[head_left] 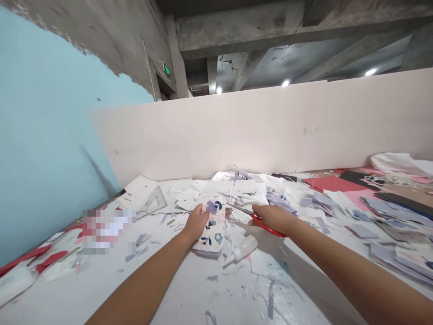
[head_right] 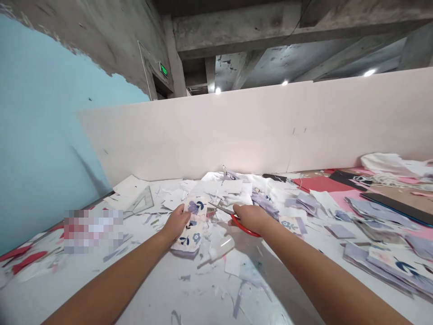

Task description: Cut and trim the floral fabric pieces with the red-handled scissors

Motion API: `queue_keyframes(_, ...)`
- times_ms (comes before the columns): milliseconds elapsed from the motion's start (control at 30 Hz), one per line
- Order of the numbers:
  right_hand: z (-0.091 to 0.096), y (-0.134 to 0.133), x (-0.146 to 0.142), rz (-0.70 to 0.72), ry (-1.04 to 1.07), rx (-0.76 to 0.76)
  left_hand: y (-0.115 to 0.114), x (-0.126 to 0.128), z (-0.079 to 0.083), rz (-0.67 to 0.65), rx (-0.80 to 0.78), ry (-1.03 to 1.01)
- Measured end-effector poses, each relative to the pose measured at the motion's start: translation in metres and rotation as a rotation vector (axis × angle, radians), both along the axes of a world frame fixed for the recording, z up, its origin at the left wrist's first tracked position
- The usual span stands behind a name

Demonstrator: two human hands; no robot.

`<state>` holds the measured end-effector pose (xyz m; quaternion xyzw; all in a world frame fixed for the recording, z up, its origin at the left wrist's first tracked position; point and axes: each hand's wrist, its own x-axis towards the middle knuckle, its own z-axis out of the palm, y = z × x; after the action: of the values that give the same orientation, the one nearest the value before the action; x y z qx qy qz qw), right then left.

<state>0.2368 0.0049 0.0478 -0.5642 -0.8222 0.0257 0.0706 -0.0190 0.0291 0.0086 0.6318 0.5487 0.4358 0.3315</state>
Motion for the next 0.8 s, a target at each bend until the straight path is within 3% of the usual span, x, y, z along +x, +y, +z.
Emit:
queue_keyframes(200,0.012,-0.042,0.004,-0.065,0.047,-0.011,-0.040,-0.005,0.017,-0.062,-0.001,-0.111)
queue_keyframes(367,0.017,-0.069,-0.009,-0.104,0.262,-0.057,-0.066,-0.008,0.023,-0.072,-0.058,-0.256)
queue_keyframes(500,0.007,-0.075,-0.023,-0.079,0.370,-0.002,-0.067,-0.012,0.014,-0.078,-0.024,-0.309)
queue_keyframes(700,-0.016,-0.069,-0.031,-0.069,0.331,0.082,-0.062,-0.022,0.002,-0.015,-0.007,-0.275)
queue_keyframes(800,-0.021,-0.067,-0.034,-0.069,0.327,0.120,-0.062,-0.023,-0.001,-0.071,-0.026,-0.297)
